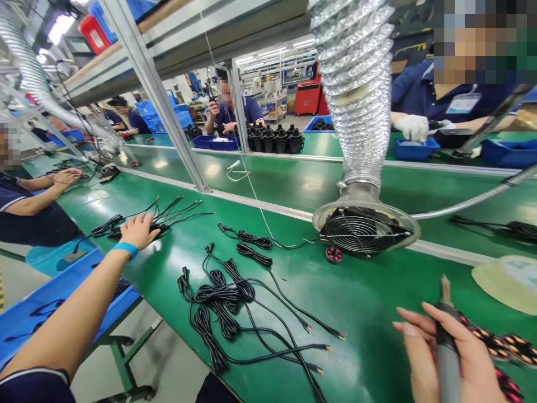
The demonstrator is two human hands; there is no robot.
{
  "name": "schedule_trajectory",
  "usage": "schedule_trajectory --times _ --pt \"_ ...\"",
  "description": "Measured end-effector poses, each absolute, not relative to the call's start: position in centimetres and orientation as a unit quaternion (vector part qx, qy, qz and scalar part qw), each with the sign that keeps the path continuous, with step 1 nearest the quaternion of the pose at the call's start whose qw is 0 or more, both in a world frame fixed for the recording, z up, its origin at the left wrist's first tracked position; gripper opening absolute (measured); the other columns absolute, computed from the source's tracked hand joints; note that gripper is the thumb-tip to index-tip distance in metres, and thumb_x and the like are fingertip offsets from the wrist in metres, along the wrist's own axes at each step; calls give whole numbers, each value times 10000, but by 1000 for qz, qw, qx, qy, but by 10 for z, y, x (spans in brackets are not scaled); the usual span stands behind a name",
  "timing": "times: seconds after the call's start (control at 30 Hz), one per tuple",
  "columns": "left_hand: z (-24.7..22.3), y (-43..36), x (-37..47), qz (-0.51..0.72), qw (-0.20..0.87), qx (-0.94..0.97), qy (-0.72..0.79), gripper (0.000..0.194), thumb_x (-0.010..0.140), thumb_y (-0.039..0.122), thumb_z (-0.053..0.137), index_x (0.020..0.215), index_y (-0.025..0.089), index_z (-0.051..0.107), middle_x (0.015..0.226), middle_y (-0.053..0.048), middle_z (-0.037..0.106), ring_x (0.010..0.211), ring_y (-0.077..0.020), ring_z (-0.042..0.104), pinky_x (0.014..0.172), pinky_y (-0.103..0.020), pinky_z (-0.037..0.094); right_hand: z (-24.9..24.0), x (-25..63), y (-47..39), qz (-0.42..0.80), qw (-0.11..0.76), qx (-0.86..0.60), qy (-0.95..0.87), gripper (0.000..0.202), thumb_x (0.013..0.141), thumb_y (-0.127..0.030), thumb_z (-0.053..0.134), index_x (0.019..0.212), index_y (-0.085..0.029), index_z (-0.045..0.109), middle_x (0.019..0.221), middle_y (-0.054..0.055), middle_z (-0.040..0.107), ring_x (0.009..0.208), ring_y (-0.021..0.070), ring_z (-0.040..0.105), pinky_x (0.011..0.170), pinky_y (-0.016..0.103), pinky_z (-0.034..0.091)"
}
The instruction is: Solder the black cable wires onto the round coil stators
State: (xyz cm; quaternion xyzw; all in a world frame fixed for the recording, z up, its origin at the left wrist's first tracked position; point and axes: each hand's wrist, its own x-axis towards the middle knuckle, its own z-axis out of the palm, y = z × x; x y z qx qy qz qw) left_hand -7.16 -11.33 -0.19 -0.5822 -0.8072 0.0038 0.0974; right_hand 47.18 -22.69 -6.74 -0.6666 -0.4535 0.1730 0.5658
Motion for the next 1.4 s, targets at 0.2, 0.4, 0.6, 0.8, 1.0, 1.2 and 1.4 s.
schedule_trajectory --times 0.2,0.4,0.6,0.8,1.0,1.2,1.4 --pt "4 -62 69 -51 -1 -809 -585 413 898 345 405 1258 203 548 1360 -68 518 1269 -212 431 1102 -360 326 -46 462 -229 105 580 -672 -448 340 718 -433 637 978 -220 588 806 81 677 633 243 663 702 454 562" --pt "-15 -33 217 -89 -184 -906 -370 277 841 257 510 1029 143 679 1073 -116 666 1041 -240 573 995 -393 418 -61 472 -230 74 581 -647 -488 284 830 -401 579 1029 -198 595 778 39 680 584 169 652 597 320 562" --pt "-26 -20 257 -131 -268 -874 -385 158 765 256 562 681 161 656 730 -51 678 764 -202 624 793 -331 492 -61 480 -232 48 565 -628 -533 219 890 -332 541 1053 -197 596 759 24 672 582 154 650 563 286 566" --pt "-4 -33 246 -204 -379 -797 -423 317 897 348 301 856 154 549 775 -55 646 689 -144 649 613 -262 517 -63 483 -234 49 498 -615 -609 236 938 -294 484 1143 -215 570 866 37 696 668 159 682 667 284 572" --pt "-15 -83 276 -47 -480 -796 -365 238 780 362 522 702 154 605 592 -1 616 400 -80 470 411 -200 350 -38 502 -245 98 357 -641 -673 299 967 -252 355 1223 -216 504 1037 79 694 810 193 702 701 307 557" --pt "-37 -105 301 -38 -469 -815 -337 248 791 316 493 633 167 613 545 18 576 511 -106 489 535 -224 364 -19 540 -247 43 226 -709 -666 230 922 -216 424 1123 -178 529 972 94 675 860 245 641 741 357 500" --pt "-49 -112 298 -72 -485 -805 -333 248 819 342 430 665 185 545 495 46 523 410 -95 462 493 -223 371 -41 542 -215 -15 182 -739 -649 235 828 -102 517 1046 -143 594 948 127 671 904 302 586 778 407 442"
